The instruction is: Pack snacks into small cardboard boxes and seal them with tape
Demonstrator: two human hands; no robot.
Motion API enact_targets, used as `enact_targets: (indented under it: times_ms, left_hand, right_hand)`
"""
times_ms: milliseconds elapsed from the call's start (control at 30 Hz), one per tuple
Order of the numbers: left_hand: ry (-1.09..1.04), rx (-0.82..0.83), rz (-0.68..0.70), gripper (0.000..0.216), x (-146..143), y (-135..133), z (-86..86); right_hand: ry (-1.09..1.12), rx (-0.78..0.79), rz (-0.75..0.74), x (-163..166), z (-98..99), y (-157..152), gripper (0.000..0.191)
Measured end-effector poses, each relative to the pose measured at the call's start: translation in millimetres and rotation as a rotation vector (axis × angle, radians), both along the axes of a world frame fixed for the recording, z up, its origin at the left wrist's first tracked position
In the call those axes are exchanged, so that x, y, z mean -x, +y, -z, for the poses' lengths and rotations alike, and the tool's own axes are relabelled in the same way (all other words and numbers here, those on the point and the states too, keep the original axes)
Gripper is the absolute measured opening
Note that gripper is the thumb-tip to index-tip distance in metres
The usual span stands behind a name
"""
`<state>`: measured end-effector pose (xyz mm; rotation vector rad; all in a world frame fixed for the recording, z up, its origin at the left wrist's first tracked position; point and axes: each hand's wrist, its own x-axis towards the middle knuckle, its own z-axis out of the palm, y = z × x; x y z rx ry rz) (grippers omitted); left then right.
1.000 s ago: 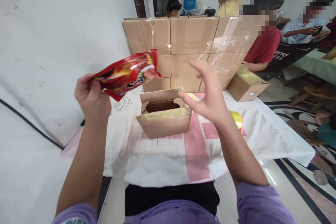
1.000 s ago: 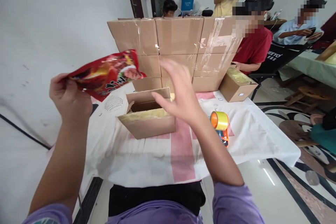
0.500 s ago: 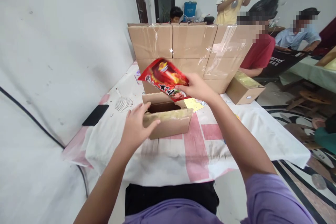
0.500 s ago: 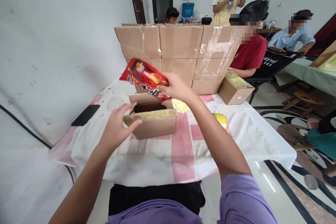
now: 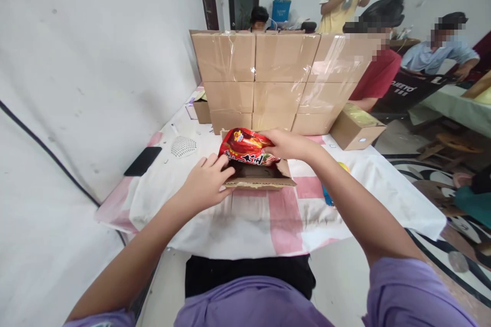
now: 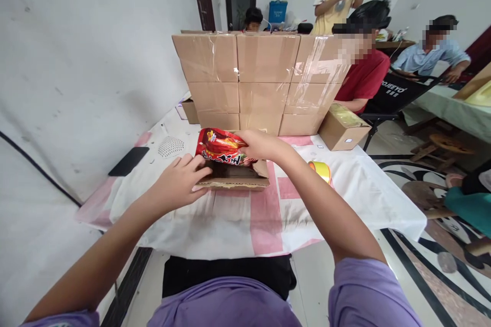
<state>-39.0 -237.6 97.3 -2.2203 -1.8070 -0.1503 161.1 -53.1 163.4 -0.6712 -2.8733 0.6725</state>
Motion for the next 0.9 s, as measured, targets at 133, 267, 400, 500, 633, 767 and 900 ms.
enact_targets:
  times_ms: [133, 267, 400, 500, 633, 767, 900]
  left_hand:
    - [-0.025, -0.073, -0.144, 0.019, 6, 2, 10.8]
    - [-0.076, -0.021, -0.129, 0.036, 9, 10, 21.3]
    - [-0.062, -0.005, -0.127, 0.041, 11, 20, 28.9]
    - [-0.111, -0.061, -0.117, 0.033, 14, 22, 34.4]
    - [-0.341, -0.168, -0.065, 0.025, 19, 24, 47.0]
    - [-0.65, -0.286, -0.17, 0.031, 21, 37, 61.4]
    - [-0.949, -0.341, -0.345, 0.056, 22, 53, 65.7]
  right_hand:
    - [-0.212, -0.113, 0.026, 4, 4.7, 2, 0.021]
    - [-0.379, -0.174, 0.014, 23, 35.9, -4, 0.018]
    - [-0.386, -0.127, 0.044, 29, 54.6, -3, 0.018]
    - [-0.148, -0.091, 0.032, 8, 47.6, 4, 0.027]
    - [0.472, -0.086, 0.234, -44, 46.5, 13, 0.022]
    - [0.694, 0.034, 0.546, -76, 86.7, 22, 0.031]
    - [0.717, 0.51, 0.544, -70, 129.5, 33, 0.048]
